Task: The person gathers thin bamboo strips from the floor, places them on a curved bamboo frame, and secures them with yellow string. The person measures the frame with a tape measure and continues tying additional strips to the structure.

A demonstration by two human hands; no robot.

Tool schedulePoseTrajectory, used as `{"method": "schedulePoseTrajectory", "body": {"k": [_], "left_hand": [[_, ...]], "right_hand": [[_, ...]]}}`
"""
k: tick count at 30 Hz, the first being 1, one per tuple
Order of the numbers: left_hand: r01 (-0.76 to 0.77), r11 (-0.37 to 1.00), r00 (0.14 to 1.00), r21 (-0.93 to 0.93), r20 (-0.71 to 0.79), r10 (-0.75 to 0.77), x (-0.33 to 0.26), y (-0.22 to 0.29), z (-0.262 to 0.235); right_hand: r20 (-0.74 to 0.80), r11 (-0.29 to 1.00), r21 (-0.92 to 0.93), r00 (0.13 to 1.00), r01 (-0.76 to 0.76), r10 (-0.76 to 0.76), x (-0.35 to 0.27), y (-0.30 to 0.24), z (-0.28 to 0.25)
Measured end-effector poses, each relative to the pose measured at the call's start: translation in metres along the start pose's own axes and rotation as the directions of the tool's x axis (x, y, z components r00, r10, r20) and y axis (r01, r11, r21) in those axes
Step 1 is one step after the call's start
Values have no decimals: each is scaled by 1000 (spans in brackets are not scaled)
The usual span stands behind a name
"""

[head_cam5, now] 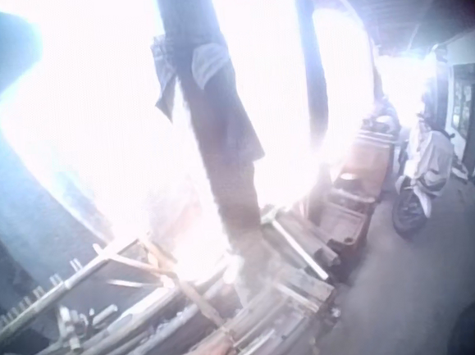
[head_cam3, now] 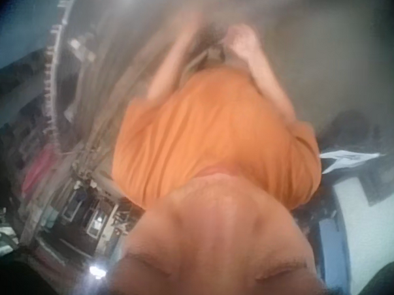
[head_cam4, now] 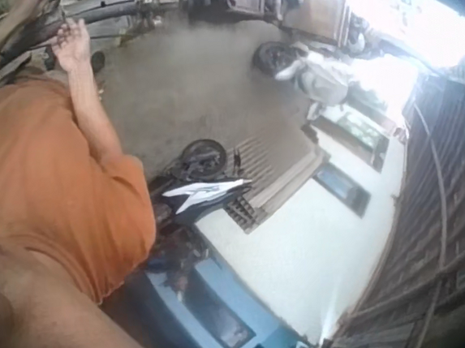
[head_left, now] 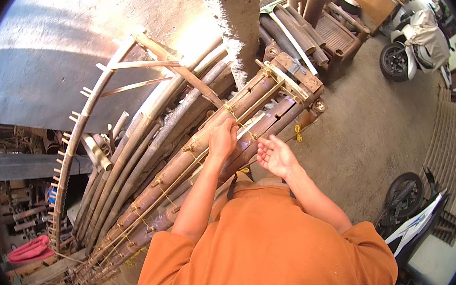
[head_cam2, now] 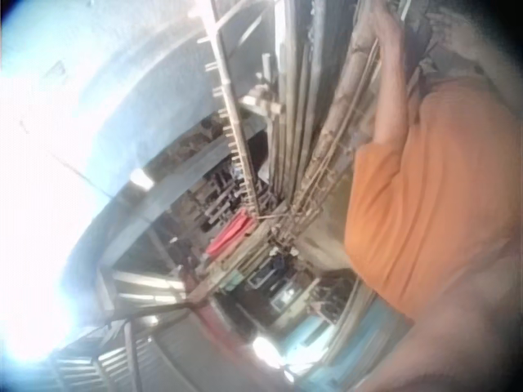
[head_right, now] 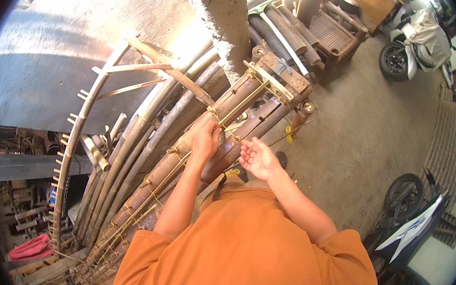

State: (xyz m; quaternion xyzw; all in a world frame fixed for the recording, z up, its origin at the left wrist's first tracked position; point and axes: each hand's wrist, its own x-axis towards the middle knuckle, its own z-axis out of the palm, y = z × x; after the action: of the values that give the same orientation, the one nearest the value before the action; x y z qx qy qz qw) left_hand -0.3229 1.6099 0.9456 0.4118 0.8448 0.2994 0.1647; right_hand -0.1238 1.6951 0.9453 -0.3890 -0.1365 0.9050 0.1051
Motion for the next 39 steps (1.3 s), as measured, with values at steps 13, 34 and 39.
{"method": "schedulePoseTrajectory", "body": {"k": [13,34,39], "left_hand": [[-22,989,1000,143,-19,25,1,8,12],[66,834,966,-548,-175,-192,130,6,-31],[227,926,966,301,50,-254,140,-61,10]], "right_hand": [[576,-735,-639,774,226,-263,119,-69,181],[589,54,-808,808,587,28,8,-10,-10],[539,170,-815,833,553,-123,-11,-37,-32]]}}
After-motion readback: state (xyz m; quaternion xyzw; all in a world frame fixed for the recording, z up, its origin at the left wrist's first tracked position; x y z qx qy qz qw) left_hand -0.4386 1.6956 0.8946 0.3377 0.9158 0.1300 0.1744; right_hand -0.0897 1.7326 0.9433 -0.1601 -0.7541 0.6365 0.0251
